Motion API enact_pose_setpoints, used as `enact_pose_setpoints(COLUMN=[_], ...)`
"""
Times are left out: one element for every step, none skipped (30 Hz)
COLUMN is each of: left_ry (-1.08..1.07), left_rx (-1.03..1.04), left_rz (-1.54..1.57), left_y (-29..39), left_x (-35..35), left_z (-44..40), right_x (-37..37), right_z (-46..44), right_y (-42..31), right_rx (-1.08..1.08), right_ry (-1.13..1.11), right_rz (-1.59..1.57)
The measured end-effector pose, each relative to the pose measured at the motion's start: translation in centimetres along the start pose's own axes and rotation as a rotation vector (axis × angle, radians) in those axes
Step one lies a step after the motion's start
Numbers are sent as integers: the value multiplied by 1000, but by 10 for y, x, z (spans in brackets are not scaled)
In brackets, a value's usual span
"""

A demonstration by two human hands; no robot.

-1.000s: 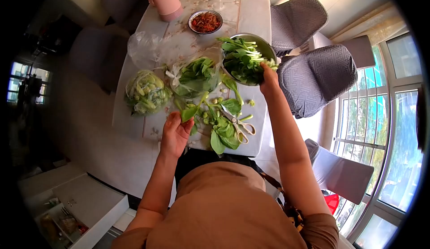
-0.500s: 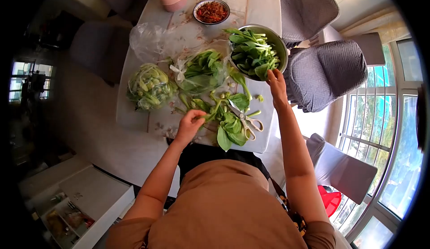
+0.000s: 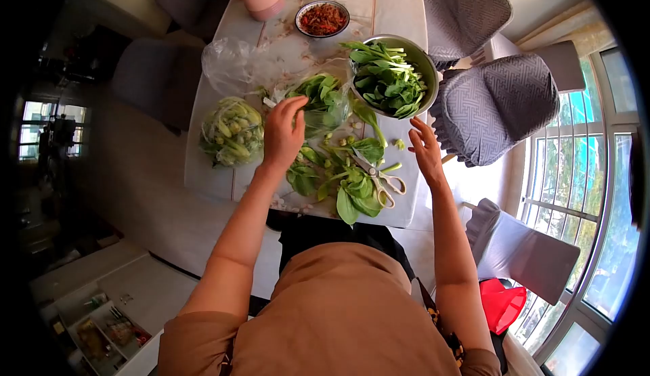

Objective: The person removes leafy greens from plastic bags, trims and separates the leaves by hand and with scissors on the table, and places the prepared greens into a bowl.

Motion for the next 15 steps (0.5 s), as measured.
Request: enact_pose_setpoints(left_ry=[-135, -267, -398, -541, -627, -713, -803, -741, -650, -559, -469, -399, -278, -155, -29], left_rx=[21, 43, 68, 40, 29, 18, 5, 43, 52, 59, 66, 63, 71, 78, 87], left_rz=[-40, -81, -123, -80, -44, -9, 27, 47, 53, 60, 69, -21, -111, -200, -288], left_y=[-5, -11, -15, -18, -16, -9, -3, -2, -3, -4, -4, -1, 2, 3, 2], left_x=[8, 16, 24, 33, 39, 43, 47, 53, 51, 50, 49, 40, 34, 31, 30], left_z=[-4, -5, -4, 1, 9, 17, 28, 41, 38, 35, 32, 17, 1, -16, -28], right_x=[0, 1, 3, 6, 8, 12, 16, 20, 25, 29, 34, 39, 44, 47, 50], right_z=[-1, -2, -4, -6, -7, -7, -4, 0, 11, 21, 32, 45, 55, 67, 78], right_y=[-1, -4, -9, -11, -13, -15, -18, -20, -26, -23, -19, -17, -6, 4, 12], right_rx=[-44, -91, -140, -152, -144, -137, -126, -143, -159, -194, -227, -174, -173, -154, -139], right_ry=[16, 32, 50, 73, 103, 133, 162, 218, 242, 254, 267, 236, 219, 201, 184], right_rz=[32, 65, 97, 123, 126, 127, 128, 145, 131, 126, 121, 54, 51, 60, 69])
Point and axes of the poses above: each hand's wrist, its own z-axis away from the middle knuckle, its own x-axis out of the palm, y = z × x, the point moved 4 cm from there along -z, towards the middle knuckle, and after that the axes turned 13 degrees about x, right-handed, at the moved point
